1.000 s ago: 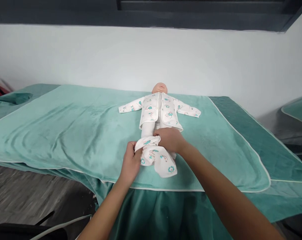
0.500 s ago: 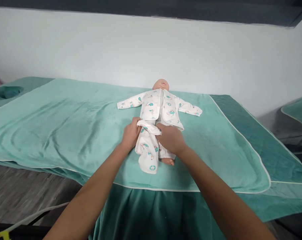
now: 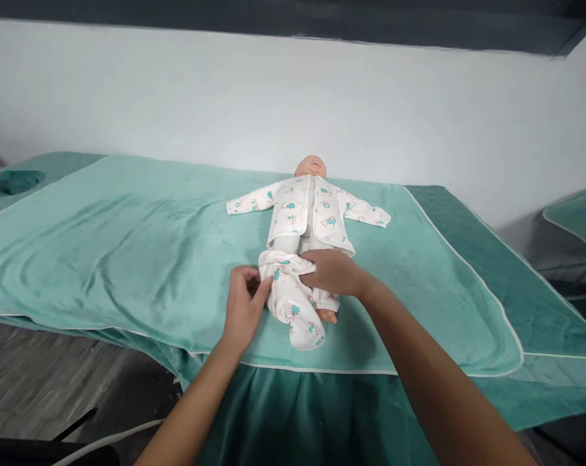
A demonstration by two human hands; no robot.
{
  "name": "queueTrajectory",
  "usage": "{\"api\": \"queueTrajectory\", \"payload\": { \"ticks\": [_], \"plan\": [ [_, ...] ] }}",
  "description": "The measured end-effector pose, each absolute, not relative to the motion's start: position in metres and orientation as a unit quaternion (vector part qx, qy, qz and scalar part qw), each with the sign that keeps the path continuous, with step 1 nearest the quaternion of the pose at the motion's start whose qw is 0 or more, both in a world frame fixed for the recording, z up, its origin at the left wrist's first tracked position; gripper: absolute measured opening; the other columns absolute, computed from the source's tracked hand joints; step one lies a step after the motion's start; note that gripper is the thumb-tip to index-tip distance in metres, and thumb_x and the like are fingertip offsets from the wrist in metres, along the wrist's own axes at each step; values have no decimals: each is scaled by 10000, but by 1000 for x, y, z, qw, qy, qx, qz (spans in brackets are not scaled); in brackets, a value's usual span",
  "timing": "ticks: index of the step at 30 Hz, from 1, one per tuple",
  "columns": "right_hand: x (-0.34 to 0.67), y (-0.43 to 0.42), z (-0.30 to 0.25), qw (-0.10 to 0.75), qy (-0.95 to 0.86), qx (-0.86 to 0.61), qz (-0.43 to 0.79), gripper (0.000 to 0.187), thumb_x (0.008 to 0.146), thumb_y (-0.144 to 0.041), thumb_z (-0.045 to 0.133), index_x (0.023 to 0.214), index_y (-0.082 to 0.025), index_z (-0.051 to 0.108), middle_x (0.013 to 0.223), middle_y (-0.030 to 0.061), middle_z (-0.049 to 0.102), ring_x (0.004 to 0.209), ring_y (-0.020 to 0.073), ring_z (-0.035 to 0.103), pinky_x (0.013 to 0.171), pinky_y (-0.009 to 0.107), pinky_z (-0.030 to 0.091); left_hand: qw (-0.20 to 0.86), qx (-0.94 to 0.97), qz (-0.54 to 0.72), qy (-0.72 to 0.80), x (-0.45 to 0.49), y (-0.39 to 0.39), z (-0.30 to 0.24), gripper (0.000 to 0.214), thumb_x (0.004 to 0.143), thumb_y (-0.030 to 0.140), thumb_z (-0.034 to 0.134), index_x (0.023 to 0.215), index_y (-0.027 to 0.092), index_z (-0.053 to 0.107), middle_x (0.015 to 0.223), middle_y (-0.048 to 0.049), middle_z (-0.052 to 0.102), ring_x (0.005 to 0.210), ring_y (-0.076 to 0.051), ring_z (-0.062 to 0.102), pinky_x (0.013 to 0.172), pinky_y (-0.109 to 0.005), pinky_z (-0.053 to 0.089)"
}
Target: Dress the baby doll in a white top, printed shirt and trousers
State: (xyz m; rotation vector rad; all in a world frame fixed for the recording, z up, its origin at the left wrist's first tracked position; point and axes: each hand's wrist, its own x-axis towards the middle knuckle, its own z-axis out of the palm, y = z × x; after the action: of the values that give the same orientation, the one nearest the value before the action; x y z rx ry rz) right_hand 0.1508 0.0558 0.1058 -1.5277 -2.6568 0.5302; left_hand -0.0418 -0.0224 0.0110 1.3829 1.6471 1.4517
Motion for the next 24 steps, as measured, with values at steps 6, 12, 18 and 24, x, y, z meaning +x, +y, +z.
{"api": "queueTrajectory", "payload": {
  "ticks": [6, 12, 18, 24],
  "plan": [
    [149, 58, 107, -24, -874, -460, 156, 128, 783, -326, 664, 839, -214, 639, 998, 22, 764, 826, 190, 656, 623, 268, 327, 405, 542, 419, 606, -27, -67, 29, 362, 961, 558, 499, 827, 225, 542, 744, 16, 553, 684, -166, 486, 669, -299, 366],
    [144, 55, 97, -1, -872, -477, 110, 212, 885, -416, 595, 853, -224, 677, 981, 42, 771, 886, 224, 681, 628, 286, 314, 499, 467, 472, 557, -13, -62, 24, 369, 947, 567, 521, 800, 228, 532, 728, -6, 644, 713, -179, 599, 732, -308, 464],
    [139, 54, 96, 14, -864, -494, 97, 191, 856, -394, 621, 927, -243, 715, 1022, 51, 776, 947, 242, 689, 648, 291, 327, 485, 439, 488, 578, -9, -49, 19, 319, 964, 536, 479, 820, 254, 445, 600, 34, 609, 520, -183, 610, 591, -316, 484],
    [135, 54, 92, 33, -845, -527, 88, 175, 798, -341, 621, 913, -253, 718, 973, 40, 780, 898, 245, 688, 606, 301, 272, 316, 520, 467, 642, -25, -28, 26, 226, 957, 373, 470, 770, 251, 435, 605, 31, 548, 518, -171, 552, 565, -304, 415]
  ]
}}
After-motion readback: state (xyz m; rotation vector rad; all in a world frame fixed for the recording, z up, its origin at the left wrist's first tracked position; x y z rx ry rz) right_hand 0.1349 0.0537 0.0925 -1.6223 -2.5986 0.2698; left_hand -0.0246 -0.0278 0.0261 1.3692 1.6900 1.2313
